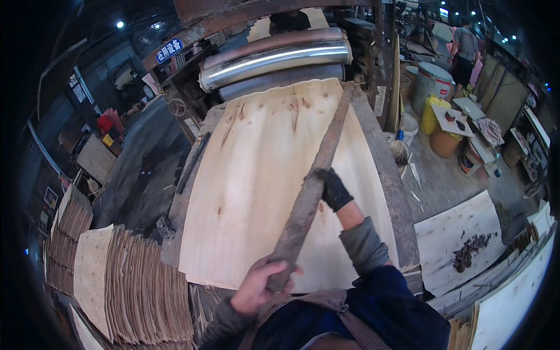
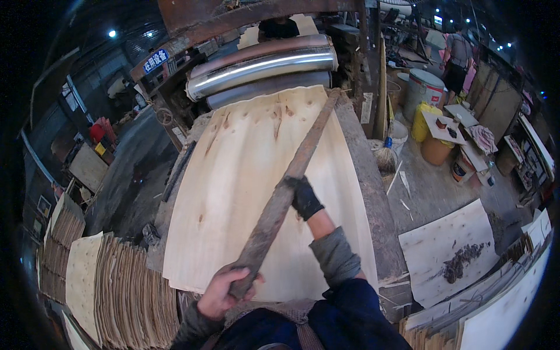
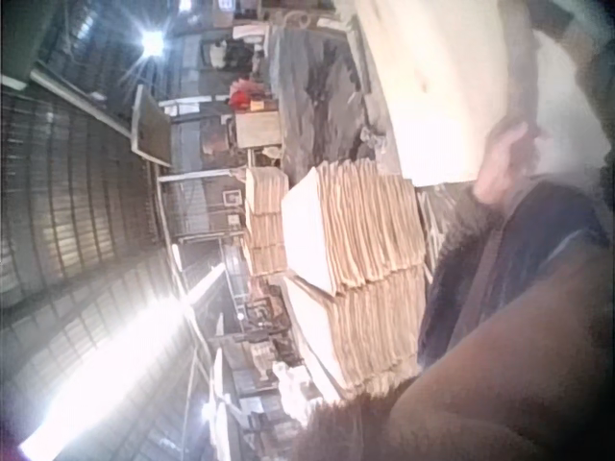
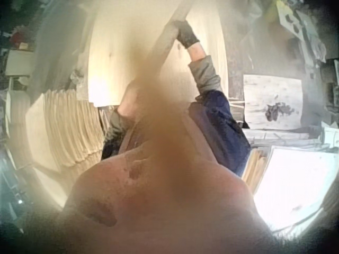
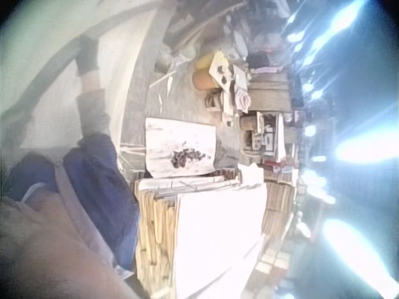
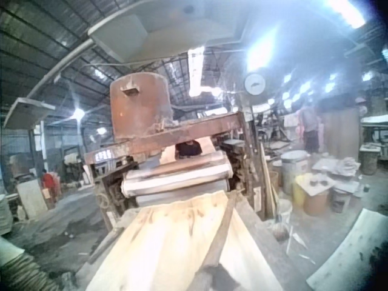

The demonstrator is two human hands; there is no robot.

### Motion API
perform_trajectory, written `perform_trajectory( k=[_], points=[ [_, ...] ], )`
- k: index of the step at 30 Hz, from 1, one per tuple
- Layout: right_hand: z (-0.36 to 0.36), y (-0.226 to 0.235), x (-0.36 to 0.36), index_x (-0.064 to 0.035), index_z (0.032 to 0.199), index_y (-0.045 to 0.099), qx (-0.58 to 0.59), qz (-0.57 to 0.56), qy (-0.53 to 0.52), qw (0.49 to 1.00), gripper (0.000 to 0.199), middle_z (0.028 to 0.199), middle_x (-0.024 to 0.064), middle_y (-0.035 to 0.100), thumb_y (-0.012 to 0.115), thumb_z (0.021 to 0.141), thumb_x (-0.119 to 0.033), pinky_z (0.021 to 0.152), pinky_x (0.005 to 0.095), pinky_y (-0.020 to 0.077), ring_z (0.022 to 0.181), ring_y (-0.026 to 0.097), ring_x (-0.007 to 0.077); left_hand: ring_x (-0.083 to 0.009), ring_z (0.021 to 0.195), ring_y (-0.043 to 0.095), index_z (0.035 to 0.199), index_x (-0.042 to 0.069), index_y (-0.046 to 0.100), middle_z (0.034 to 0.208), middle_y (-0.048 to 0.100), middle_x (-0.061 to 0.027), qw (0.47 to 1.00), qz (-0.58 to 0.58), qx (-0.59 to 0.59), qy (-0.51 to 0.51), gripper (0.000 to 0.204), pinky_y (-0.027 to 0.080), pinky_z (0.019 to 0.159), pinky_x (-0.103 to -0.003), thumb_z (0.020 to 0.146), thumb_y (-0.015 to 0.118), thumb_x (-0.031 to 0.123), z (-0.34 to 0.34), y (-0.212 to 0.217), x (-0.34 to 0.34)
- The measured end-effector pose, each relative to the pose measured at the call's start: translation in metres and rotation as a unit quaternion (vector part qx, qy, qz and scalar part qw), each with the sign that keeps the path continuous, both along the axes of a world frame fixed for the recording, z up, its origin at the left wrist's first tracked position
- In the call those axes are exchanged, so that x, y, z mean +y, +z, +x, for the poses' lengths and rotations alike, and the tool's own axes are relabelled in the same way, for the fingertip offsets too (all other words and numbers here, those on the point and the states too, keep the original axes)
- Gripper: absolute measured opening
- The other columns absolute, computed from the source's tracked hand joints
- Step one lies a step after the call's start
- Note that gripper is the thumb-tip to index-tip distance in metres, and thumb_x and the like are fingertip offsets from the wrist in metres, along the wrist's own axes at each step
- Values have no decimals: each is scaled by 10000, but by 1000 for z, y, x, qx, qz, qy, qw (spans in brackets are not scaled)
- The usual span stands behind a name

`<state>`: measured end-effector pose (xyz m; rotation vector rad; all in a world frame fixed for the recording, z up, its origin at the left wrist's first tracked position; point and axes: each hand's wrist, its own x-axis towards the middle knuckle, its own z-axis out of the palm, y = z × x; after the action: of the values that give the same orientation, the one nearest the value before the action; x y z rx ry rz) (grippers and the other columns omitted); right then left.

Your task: The person uses a wooden pole to guide thin sheets of wood into a rolling machine, then retrieves a stack of sheets from a pallet and feeds them individually through the rollers.

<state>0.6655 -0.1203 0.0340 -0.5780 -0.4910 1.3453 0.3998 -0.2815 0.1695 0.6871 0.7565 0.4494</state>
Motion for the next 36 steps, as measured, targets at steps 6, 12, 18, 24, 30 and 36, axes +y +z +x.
perform_trajectory(
  k=[6, 12, 18, 24, 30, 36],
  points=[
    [95, 12, -62, 60, 1022, 551, -41, -55, 86, 994, 306, 920, 189, 627, 566, 834, -182, 769, 415, 527, 840, 630, 309, -169, 687, 589, 1090, -1, 518, 949, 608, -115, 964, 72, 57, -248, 348, 494, 629, -264, 924, 479, 302, 64, -16, -15],
    [161, -33, -133, 24, 1083, 519, -151, -171, 46, 973, 320, 940, 176, 616, 585, 806, -120, 755, 397, 526, 814, 628, 294, -286, 837, 620, 1202, -12, 495, 946, 636, -166, 755, 516, 103, -392, 430, 480, 736, -364, 894, 510, 288, 93, -36, 3],
    [194, -117, -165, -10, 1141, 498, -365, -272, -191, 870, 372, 927, 115, 611, 603, 786, -56, 643, 306, 498, 768, 605, 209, -283, 788, 615, 1063, -12, 531, 900, 620, -155, 570, 706, 194, -373, 291, 472, 692, -395, 861, 527, 198, 103, 27, 31],
    [241, -208, -192, -59, 1261, 443, -391, -255, -170, 868, 453, 957, 116, 634, 567, 835, -149, 759, 302, 463, 831, 601, 226, -208, 718, 498, 814, 25, 493, 764, 455, -79, 310, 933, 16, -184, 126, 415, 689, -365, 746, 514, 129, 135, 85, 3],
    [187, -136, -199, -52, 1150, 478, -403, -264, -195, 854, 309, 956, 120, 629, 500, 853, -139, 812, 314, 433, 853, 595, 220, -201, 730, 494, 814, 24, 504, 773, 450, -77, 112, 981, 84, -134, 132, 420, 697, -364, 745, 511, 136, 135, 97, -8],
    [90, 37, -259, -45, 1038, 513, -363, -263, -306, 840, 202, 956, 123, 623, 433, 872, -130, 865, 326, 403, 874, 588, 215, -210, 740, 507, 822, 20, 515, 779, 467, -85, 109, 977, 69, -173, 141, 432, 687, -371, 747, 514, 139, 147, 101, -11]
  ],
)
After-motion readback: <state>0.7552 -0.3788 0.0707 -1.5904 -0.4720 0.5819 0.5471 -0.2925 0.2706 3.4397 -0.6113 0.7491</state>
